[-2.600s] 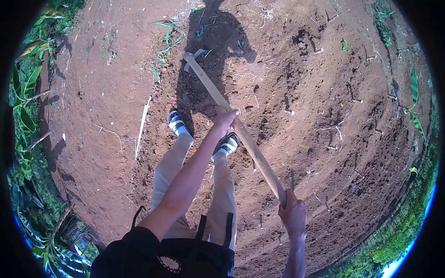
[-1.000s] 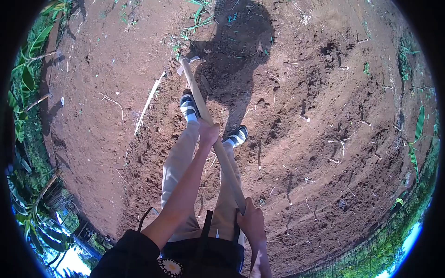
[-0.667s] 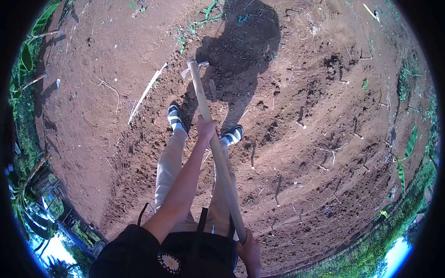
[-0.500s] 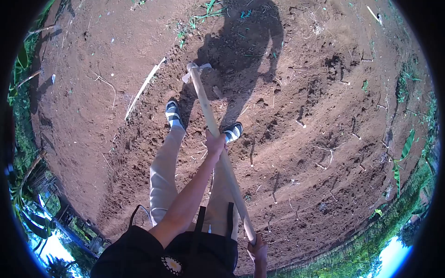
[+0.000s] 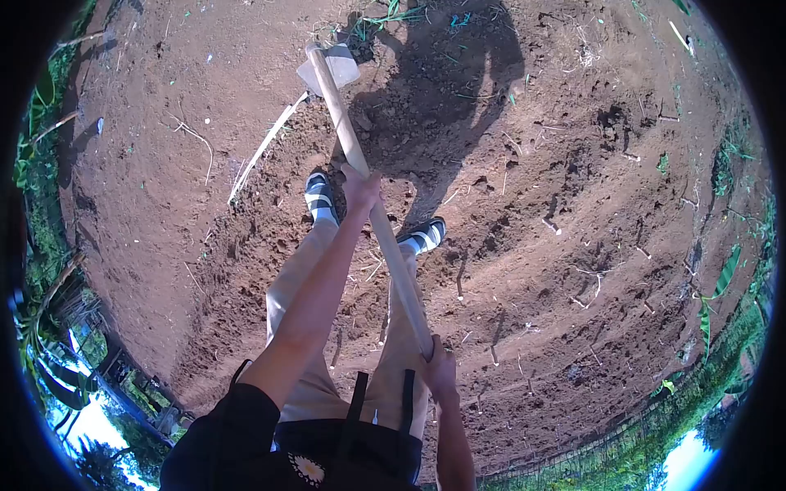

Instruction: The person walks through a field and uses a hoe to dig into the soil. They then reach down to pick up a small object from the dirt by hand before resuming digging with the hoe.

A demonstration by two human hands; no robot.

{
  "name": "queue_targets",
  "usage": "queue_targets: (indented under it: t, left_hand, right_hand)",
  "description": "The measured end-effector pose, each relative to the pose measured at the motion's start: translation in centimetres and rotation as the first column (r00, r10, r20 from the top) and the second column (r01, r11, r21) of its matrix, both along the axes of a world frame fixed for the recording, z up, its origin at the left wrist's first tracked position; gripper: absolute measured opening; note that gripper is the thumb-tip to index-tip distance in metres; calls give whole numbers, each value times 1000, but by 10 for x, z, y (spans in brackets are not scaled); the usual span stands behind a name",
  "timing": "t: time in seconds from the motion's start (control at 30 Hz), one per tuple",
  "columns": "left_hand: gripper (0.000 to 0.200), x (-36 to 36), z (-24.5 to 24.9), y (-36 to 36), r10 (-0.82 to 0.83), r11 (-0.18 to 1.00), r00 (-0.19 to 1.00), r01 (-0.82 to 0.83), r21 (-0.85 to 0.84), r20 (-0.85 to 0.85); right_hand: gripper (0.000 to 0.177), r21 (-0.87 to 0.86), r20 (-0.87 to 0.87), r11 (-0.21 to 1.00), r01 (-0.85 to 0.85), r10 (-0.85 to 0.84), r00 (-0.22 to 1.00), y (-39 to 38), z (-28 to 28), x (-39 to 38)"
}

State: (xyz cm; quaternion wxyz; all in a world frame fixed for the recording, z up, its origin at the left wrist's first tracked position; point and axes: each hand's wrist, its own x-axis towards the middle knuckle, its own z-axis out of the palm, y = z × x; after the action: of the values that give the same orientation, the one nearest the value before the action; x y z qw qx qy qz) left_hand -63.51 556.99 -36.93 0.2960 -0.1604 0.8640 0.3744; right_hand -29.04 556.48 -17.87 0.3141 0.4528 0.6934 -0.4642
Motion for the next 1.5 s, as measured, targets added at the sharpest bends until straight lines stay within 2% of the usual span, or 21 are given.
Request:
queue_targets:
  t: [0.03, 0.1, 0.17, 0.23, 0.3, 0.37, 0.4, 0.43, 0.5, 0.53, 0.63, 0.67, 0.73, 0.93, 1.07, 1.13, 1.23, 1.33, 1.37, 1.43, 1.5]
  left_hand:
    - [48, -15, -12, -2, -36, 997, 998, 32, -75, -46]
    - [55, -58, -5, -2, -58, 991, 994, 68, -113, 91]
    - [55, -86, -8, -9, -179, 966, 976, 199, -167, 125]
    - [51, -84, -23, -23, -216, 948, 965, 243, -206, 145]
    - [48, -81, -38, -35, -243, 927, 957, 277, -252, 158]
    - [46, -68, -49, -57, -58, 984, 977, 91, -156, 205]
    - [58, -62, -57, -66, -121, 943, 973, 175, -282, 198]
    - [58, -59, -45, -66, -116, 940, 973, 173, -295, 199]
    - [59, -40, -3, -56, 54, 985, 958, -4, -173, 280]
    - [62, -39, 5, -57, -5, 982, 967, 53, -183, 254]
    - [62, -25, 31, -57, 23, 988, 955, 23, -151, 294]
    - [55, -13, 50, -53, -6, 989, 959, 48, -141, 282]
    - [47, 20, 61, -52, 86, 994, 963, -65, -89, 256]
    - [42, 112, 103, -55, 311, 944, 860, -329, -26, 404]
    - [49, 186, 125, -67, 283, 954, 892, -301, -3, 353]
    - [54, 215, 149, -60, 298, 954, 897, -288, -81, 327]
    - [53, 256, 159, -68, 292, 956, 898, -281, -82, 330]
    - [50, 254, 176, -62, 333, 941, 852, -328, -84, 404]
    - [49, 253, 177, -60, 312, 947, 871, -316, -55, 380]
    - [48, 248, 174, -54, 272, 958, 897, -285, -12, 350]
    - [49, 233, 169, -37, 218, 974, 950, -226, 13, 222]
  right_hand:
    - [43, 26, 13, 999, -35, 34, 999, 4, 1, -39]
    - [51, 72, -30, 997, -38, 40, 999, -4, -9, -95]
    - [52, 92, -73, 996, 4, 3, 997, -21, -17, -124]
    - [52, -54, -29, 992, 112, -114, 993, -32, -12, -147]
    - [52, -33, -5, 997, 74, -74, 997, -38, -6, -150]
    - [52, -30, 28, 999, 18, -17, 999, -41, 6, -141]
    - [52, -52, 60, 998, -22, 26, 998, -33, 11, -133]
    - [51, -80, 92, 995, -62, 70, 993, -26, 17, -127]
    - [47, -68, 119, 993, -99, 106, 987, -15, 41, -121]
    - [42, -28, 130, 991, -134, 137, 982, -6, 49, -123]
    - [41, -71, 174, 990, -118, 129, 976, -1, 81, -118]
    - [41, -71, 171, 990, -120, 131, 976, -3, 89, -111]
    - [35, -34, 207, 981, -191, 194, 959, -1, 111, -86]
    - [27, 65, 267, 927, -370, 342, 901, 11, 154, -6]
    - [24, 93, 303, 933, -348, 307, 902, -9, 153, 83]
    - [23, 123, 264, 950, -288, 249, 932, -15, 160, 123]
    - [23, 134, 240, 960, -246, 210, 948, -30, 151, 176]
    - [23, 100, 209, 979, -179, 155, 965, -46, 138, 200]
    - [23, 107, 175, 986, -131, 111, 978, -54, 127, 208]
    - [28, 166, 177, 971, -173, 144, 974, -68, 99, 215]
    - [27, 221, 107, 971, -92, 70, 992, -77, 66, 209]
